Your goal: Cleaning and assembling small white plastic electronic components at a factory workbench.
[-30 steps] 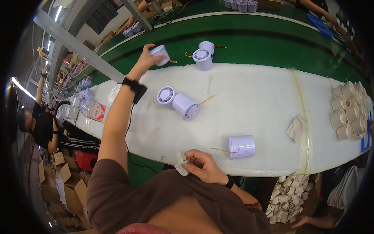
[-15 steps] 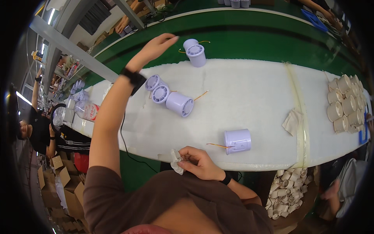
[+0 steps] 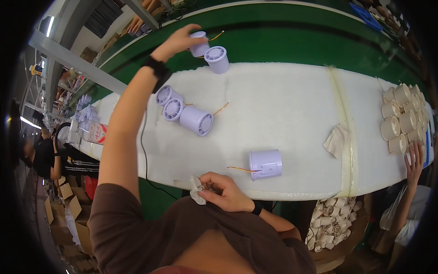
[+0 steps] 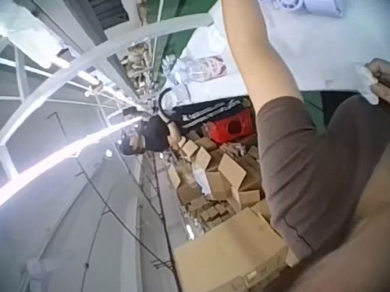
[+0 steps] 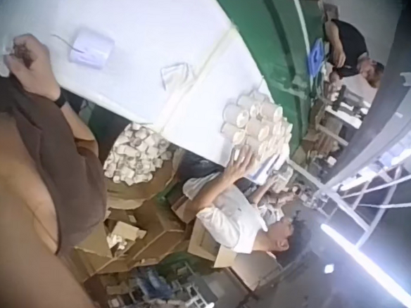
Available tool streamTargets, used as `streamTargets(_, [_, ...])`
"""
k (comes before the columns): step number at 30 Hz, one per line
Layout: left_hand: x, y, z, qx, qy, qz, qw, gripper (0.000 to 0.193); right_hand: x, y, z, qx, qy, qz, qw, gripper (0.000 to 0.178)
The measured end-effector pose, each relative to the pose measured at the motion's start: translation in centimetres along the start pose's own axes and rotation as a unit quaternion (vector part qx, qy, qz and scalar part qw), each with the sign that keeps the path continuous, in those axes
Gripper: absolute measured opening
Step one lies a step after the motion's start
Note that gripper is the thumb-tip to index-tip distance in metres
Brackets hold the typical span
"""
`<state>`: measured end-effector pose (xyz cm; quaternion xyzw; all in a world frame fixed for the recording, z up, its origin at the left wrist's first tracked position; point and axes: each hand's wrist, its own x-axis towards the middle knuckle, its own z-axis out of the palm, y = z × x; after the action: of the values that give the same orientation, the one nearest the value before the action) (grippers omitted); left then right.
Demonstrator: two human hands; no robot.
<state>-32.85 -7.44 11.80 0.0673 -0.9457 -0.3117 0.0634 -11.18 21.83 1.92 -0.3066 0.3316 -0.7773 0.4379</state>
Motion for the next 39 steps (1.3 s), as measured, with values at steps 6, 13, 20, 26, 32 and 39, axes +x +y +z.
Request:
streamTargets(6, [-9.2,4.6,-1.4,0.188,-0.006,0.133,0.973,0.052,0.0,-0.2,-0.3,-0.001,0.006,0.017,1.000,0.016])
streamTargets(13, [-11.2,2.6,1.0,0.213,-0.239,0.157,0.934,0.056,0.5,0.1,0.4,-0.010,0.030,0.002,1.000,0.014])
streamTargets(20, [-0.7,3.6,0.5,0.201,-0.005,0.099,0.975,0.062,0.7,0.0,0.1,-0.007,0.038,0.005,0.999,0.014])
streamTargets(26, [3.7,0.5,3.6,0.270,-0.064,0.007,0.961,0.065,0.5,0.1,0.5,-0.002,0.039,0.008,0.999,0.013])
streamTargets(32, [1.3,2.3,4.2,0.178,-0.138,0.073,0.972,0.056,0.0,0.2,0.5,-0.003,0.032,0.006,0.999,0.013])
streamTargets(39, [-7.5,6.5,3.7,0.078,-0.165,0.228,0.956,0.061,0.0,0.2,0.4,-0.008,0.037,-0.003,0.999,0.013])
